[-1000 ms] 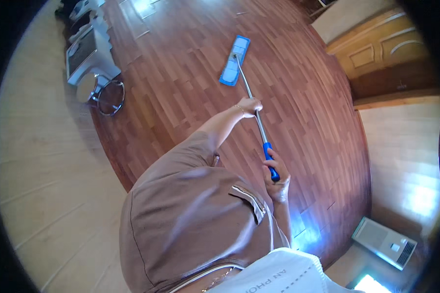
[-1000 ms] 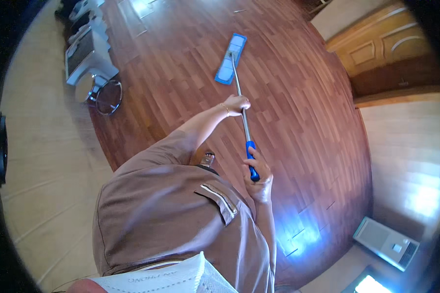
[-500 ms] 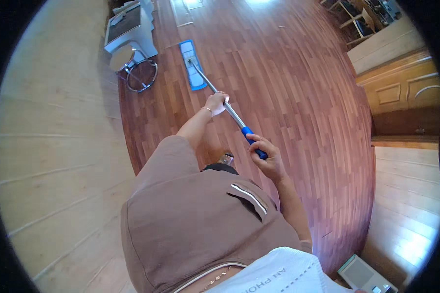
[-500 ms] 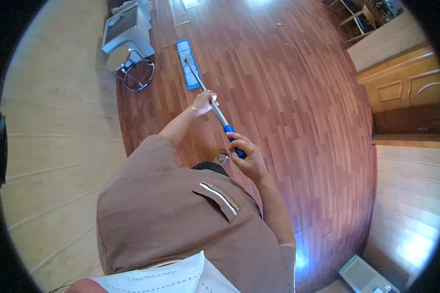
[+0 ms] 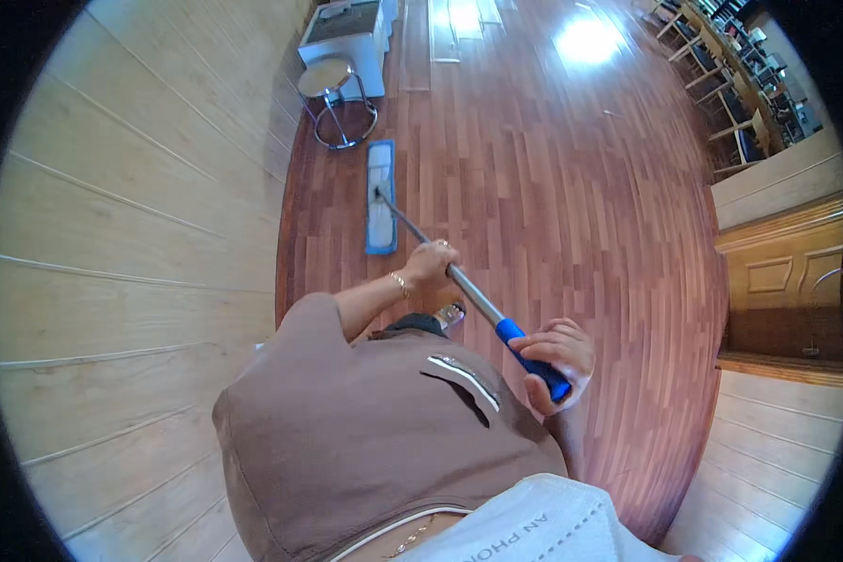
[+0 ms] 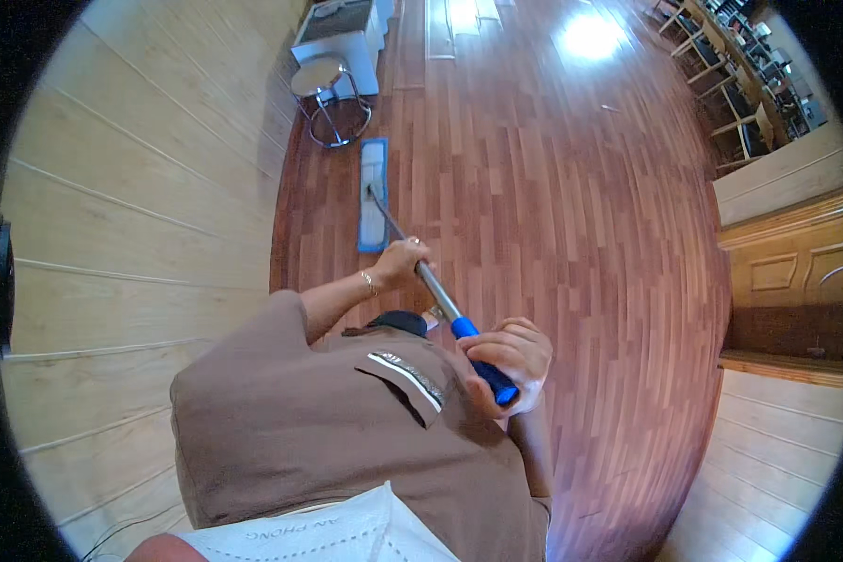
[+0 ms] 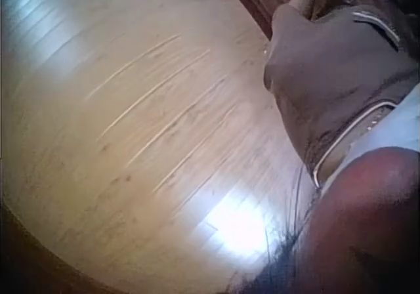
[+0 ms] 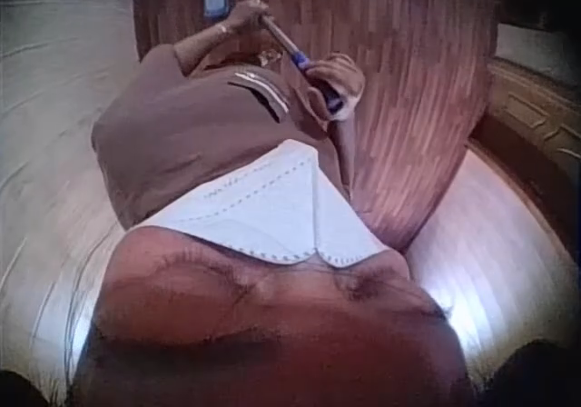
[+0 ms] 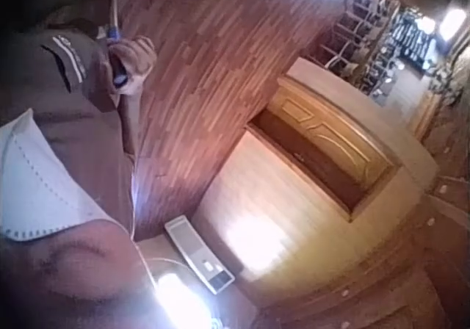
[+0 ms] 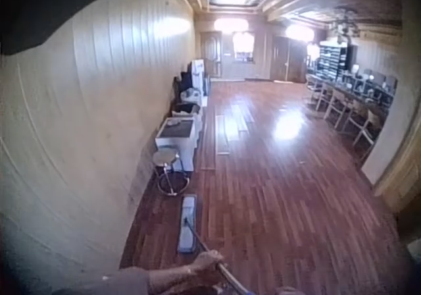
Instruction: Mopping a large wooden floor using a flat mop.
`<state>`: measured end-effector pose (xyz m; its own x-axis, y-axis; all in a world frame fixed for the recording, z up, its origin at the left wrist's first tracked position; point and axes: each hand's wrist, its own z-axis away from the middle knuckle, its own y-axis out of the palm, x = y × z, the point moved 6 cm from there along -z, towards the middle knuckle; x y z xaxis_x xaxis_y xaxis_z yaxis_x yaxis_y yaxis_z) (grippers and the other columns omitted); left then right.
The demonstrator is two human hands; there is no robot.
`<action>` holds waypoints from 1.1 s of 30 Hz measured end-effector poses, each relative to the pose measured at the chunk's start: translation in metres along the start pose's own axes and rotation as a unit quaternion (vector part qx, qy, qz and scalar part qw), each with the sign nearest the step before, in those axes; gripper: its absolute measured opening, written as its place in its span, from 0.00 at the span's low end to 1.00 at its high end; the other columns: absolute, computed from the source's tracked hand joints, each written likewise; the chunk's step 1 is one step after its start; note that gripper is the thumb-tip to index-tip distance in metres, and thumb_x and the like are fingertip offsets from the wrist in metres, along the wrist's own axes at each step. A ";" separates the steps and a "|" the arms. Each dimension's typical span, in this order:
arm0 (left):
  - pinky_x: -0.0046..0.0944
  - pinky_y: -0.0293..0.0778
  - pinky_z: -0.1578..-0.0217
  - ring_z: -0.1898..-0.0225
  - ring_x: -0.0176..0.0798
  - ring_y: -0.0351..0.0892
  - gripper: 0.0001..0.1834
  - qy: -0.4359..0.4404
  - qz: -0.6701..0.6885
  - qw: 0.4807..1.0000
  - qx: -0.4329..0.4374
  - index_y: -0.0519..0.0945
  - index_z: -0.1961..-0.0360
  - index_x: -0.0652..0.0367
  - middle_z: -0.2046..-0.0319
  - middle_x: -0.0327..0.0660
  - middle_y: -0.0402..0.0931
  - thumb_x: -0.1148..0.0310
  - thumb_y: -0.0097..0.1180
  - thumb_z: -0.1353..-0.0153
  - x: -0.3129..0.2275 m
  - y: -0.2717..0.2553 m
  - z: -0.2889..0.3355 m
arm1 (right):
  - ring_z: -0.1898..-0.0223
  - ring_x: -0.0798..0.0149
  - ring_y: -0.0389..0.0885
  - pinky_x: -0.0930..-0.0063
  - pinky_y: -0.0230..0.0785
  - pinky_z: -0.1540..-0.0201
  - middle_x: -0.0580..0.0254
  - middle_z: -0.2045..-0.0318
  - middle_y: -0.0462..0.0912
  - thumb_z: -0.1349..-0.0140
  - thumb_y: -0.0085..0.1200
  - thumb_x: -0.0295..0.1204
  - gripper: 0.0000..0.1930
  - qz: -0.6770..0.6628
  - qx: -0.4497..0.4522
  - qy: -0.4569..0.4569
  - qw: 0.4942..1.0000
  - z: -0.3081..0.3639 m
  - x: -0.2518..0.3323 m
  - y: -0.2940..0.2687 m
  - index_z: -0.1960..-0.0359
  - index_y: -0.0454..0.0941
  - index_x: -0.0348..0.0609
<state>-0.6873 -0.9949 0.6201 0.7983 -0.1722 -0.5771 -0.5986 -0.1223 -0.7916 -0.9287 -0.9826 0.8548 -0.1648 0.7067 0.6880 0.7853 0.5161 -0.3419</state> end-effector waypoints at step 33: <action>0.50 0.69 0.70 0.68 0.55 0.76 0.15 0.063 0.127 0.986 0.086 0.73 0.81 0.55 0.76 0.46 0.74 0.59 0.63 0.48 -0.001 -0.001 -0.027 | 0.67 0.58 0.85 0.62 0.74 0.57 0.59 0.71 0.85 0.60 0.68 0.47 0.27 -0.030 0.080 -0.057 0.995 -0.073 0.059 0.055 0.62 0.82 0.40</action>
<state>-0.6894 -1.0208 0.6274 0.6031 -0.2981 -0.7399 -0.7492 0.1065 -0.6537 -0.8515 -0.9478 0.9238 -0.2818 0.7178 0.6367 0.6688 0.6228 -0.4061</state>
